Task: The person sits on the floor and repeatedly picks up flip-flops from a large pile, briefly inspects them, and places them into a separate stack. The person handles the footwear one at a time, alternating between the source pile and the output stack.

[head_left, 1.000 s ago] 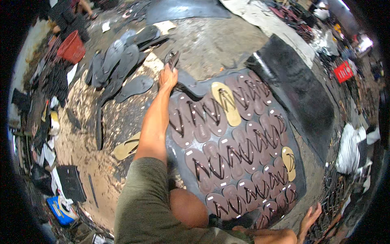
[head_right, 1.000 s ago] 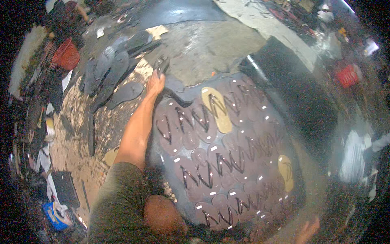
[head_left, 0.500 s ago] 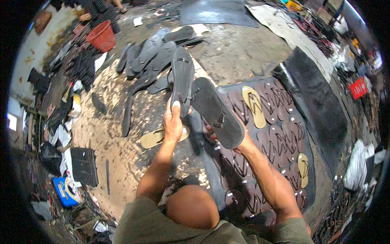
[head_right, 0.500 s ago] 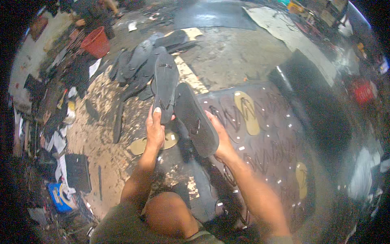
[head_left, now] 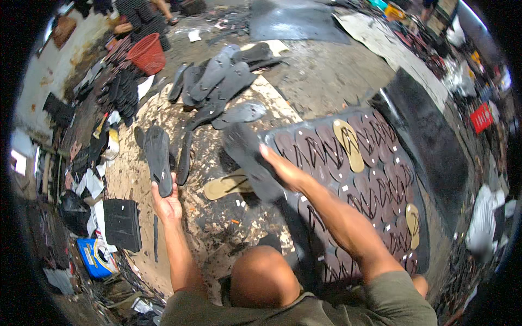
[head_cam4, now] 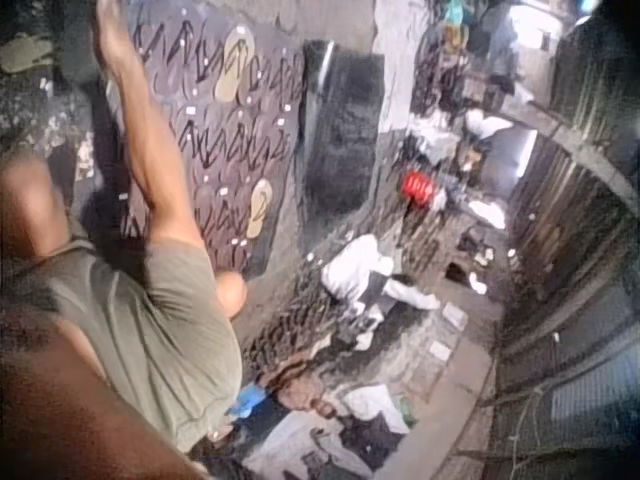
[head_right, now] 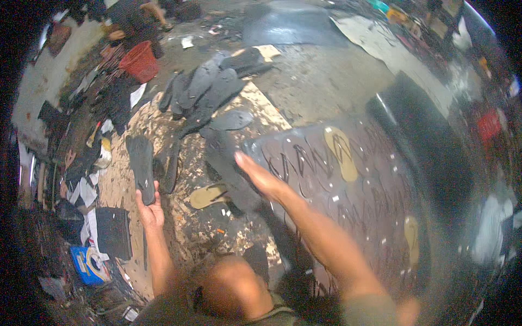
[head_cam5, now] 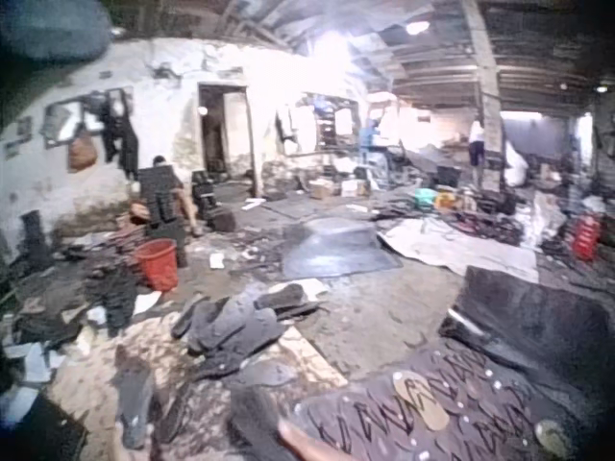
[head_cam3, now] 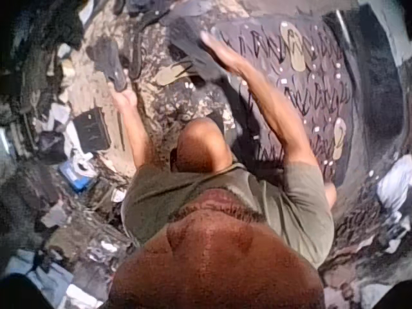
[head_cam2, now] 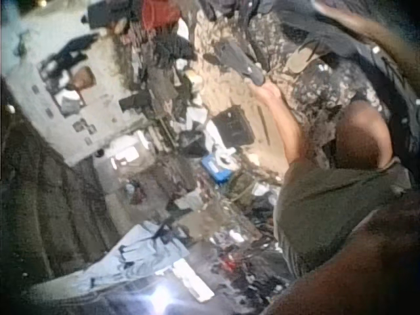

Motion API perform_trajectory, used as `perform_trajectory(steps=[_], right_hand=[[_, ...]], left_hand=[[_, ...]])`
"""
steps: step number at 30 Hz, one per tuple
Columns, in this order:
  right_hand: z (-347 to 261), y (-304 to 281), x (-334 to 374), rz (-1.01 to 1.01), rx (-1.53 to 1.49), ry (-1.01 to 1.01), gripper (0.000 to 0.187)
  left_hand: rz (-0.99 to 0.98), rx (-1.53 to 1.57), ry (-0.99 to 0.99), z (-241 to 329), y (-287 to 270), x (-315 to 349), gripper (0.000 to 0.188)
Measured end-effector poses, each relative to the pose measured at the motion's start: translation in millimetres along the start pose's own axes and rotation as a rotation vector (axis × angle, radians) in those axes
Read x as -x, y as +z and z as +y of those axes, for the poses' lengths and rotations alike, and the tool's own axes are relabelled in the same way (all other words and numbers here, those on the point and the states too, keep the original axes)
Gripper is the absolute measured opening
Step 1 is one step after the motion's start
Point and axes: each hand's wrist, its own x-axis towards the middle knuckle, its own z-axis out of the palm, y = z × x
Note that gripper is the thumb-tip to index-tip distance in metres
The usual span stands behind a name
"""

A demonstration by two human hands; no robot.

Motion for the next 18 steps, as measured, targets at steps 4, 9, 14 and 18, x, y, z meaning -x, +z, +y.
perform_trajectory(steps=[4,9,14,18], right_hand=[[-35,-30,-5,0.145,0.572,-0.092,0.090],[-126,-181,177,0.387,1.019,-0.685,0.088],[-169,-252,472,0.656,1.004,-0.461,0.049],[-72,-234,667,1.479,0.654,-0.136,0.046]], left_hand=[[-0.351,-0.287,0.018,4,64,31,0.049],[-1.005,-0.535,-0.426,-54,239,129,0.057],[-1.664,-0.307,-1.110,-187,408,315,0.056],[-1.741,-0.493,-0.781,-316,445,508,0.046]])
